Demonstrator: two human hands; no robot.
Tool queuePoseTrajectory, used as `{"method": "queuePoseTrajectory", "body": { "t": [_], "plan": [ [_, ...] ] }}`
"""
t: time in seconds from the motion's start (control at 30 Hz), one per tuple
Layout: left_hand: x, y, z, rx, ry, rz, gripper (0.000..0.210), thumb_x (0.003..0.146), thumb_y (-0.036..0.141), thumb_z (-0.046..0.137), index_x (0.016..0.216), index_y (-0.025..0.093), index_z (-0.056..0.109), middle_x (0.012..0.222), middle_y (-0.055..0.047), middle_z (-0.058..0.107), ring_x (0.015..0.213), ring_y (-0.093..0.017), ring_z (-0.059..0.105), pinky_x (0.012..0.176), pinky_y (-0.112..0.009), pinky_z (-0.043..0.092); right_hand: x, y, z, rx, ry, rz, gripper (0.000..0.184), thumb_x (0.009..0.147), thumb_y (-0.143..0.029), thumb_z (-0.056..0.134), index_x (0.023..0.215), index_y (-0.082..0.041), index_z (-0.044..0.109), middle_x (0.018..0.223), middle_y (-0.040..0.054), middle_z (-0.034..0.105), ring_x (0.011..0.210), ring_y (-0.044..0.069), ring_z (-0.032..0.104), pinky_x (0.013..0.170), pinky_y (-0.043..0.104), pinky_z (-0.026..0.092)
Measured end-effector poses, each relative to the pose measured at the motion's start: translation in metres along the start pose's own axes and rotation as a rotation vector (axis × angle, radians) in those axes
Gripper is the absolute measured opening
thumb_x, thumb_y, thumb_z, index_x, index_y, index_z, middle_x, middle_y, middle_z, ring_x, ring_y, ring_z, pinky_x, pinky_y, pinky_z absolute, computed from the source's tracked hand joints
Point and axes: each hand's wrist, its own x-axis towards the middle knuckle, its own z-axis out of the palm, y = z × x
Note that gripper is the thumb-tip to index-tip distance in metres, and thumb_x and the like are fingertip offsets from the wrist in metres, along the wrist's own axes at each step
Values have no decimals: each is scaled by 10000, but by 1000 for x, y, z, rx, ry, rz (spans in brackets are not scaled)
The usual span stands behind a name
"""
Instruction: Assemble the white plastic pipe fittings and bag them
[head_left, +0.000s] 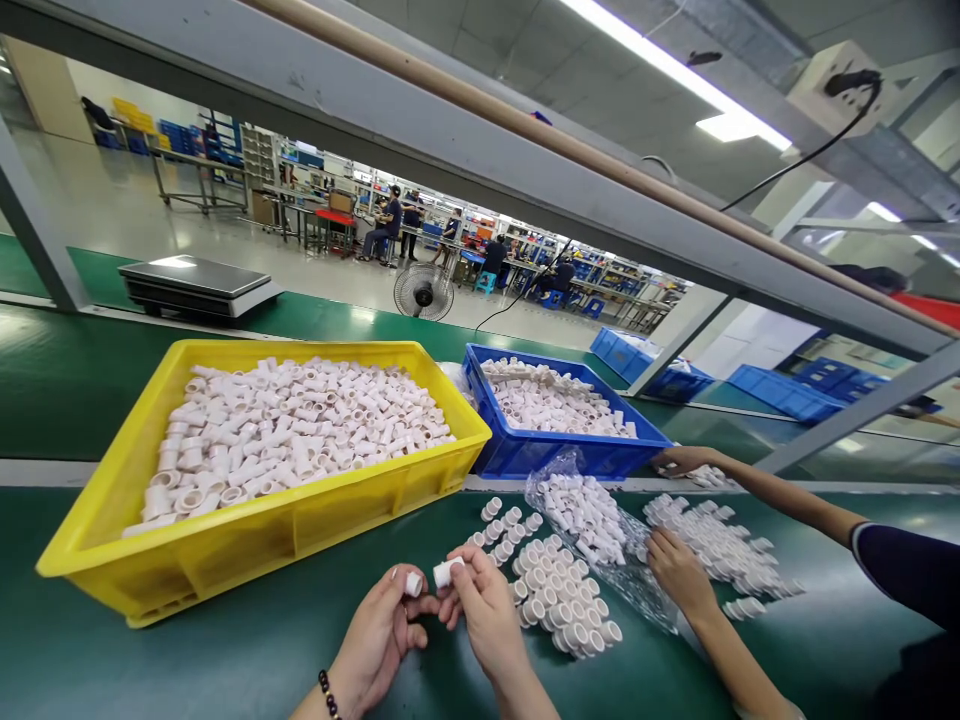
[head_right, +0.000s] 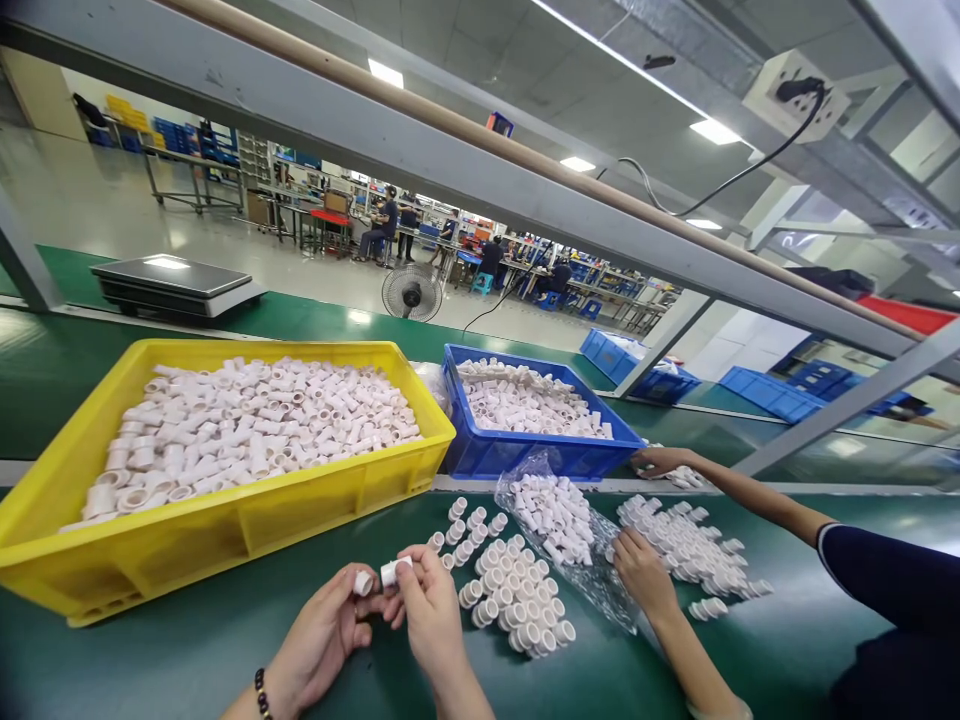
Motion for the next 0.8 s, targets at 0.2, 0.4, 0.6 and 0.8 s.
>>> {"method": "queuePoseTrajectory", "body": {
  "t": [0.2,0.4,0.6,0.8],
  "plan": [
    [0,-1,4,140,1,-31,232,796,413,460,859,193,496,560,55,412,374,-32,293,338,-158,164,-3,-1,0,-186,30,-82,248,780,-395,529,865,-162,528,619,-29,497,444,52,402,395,163,297],
    [-2,-3,4,314,-35,-63,353,786,495,415,647,174,468,454,105,187,368,-40,90,347,-195,69,-4,-1,-3,-233,23,-84,256,791,-386,514,928,-176,566,625,-14,499,469,81,415,414,191,306],
    [-3,-5,4,330,-38,-82,463,797,547,309,504,194,366,415,87,215,341,-47,124,336,-214,90,-4,-1,-3,-229,27,-91,256,792,-382,512,943,-182,565,631,-20,479,475,76,409,424,189,308],
    [-5,-8,3,281,-91,-65,471,798,534,328,480,190,382,395,78,234,330,-52,165,329,-214,126,-4,-5,-4,-205,-89,-55,219,800,-372,499,869,-172,551,572,-47,421,435,58,358,399,175,256]
  ]
}}
